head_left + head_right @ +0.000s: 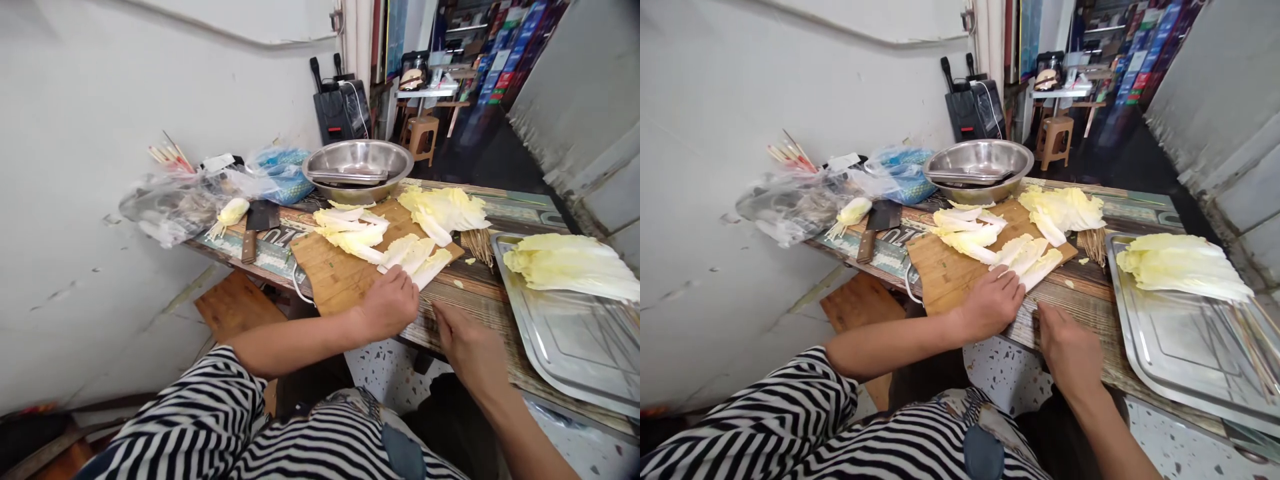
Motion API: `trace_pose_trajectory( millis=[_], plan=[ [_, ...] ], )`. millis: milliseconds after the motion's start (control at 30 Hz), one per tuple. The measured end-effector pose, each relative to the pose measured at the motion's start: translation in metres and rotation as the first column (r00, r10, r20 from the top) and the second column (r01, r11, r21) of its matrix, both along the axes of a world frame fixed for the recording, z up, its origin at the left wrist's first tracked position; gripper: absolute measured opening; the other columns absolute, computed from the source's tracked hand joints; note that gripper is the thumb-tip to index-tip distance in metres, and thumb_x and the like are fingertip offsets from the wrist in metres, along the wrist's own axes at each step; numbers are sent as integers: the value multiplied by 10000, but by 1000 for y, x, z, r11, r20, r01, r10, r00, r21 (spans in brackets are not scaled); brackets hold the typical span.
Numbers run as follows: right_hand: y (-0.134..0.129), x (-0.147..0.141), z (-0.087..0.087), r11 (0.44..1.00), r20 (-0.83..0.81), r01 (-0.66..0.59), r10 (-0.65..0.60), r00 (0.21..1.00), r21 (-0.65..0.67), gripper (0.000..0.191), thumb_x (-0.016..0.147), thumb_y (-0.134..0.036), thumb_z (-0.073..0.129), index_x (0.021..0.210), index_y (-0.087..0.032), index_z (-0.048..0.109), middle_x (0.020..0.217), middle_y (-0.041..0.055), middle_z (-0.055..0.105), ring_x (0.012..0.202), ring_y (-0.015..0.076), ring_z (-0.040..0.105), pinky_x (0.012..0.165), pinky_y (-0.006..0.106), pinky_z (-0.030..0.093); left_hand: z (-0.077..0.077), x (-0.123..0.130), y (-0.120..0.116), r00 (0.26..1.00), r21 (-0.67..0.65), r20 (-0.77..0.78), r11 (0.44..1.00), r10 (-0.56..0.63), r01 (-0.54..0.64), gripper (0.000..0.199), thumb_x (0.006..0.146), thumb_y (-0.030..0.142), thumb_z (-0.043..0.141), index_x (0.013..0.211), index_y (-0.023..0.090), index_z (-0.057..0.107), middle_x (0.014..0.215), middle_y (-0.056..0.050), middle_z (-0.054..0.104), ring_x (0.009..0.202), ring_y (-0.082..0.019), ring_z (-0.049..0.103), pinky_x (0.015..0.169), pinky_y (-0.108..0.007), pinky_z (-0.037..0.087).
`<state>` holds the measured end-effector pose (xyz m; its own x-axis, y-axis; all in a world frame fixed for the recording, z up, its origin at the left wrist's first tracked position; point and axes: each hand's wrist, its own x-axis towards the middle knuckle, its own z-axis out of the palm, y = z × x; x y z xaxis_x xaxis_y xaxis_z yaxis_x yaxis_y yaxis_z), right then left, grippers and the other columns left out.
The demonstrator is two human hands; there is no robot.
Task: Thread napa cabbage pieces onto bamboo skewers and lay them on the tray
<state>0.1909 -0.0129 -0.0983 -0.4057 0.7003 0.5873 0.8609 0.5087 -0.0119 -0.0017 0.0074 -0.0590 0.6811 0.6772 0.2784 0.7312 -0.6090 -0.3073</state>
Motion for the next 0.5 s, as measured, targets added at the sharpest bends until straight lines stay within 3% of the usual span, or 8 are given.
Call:
trace_pose_trajectory(
  millis=[133,300,400,500],
  plan=[
    [0,-10,2,999,0,22,-22,1000,-25,335,1053,-257,439,963,-175,751,817,58,802,539,161,667,491,283,347,-7,1,6,997,33,-58,998,-54,56,327,982,52,394,1049,-1,710,1029,-230,746,925,-245,705,974,-432,480],
    [1,-24,2,998,-16,51,-52,999,-46,298,1027,-208,466,977,-171,757,788,61,796,537,162,663,504,288,347,3,-1,7,997,-96,-79,995,-8,0,334,972,39,395,1042,17,721,1084,-232,739,986,-252,694,944,-401,484],
    [0,-21,0,998,-33,62,-63,997,-22,282,1029,-227,484,1032,-162,758,841,72,810,559,170,681,504,294,362,10,-12,-7,999,-105,34,994,-17,21,317,1013,119,403,1118,45,693,1166,-204,715,1117,-254,655,1007,-388,467],
    [-3,-11,-4,998,-68,57,-56,996,16,276,1034,-245,496,1078,-162,756,896,78,820,585,173,699,513,303,380,5,-31,-25,980,-96,199,995,20,0,322,1050,183,382,1183,115,668,1080,-133,730,1019,-223,674,950,-388,506]
  ],
)
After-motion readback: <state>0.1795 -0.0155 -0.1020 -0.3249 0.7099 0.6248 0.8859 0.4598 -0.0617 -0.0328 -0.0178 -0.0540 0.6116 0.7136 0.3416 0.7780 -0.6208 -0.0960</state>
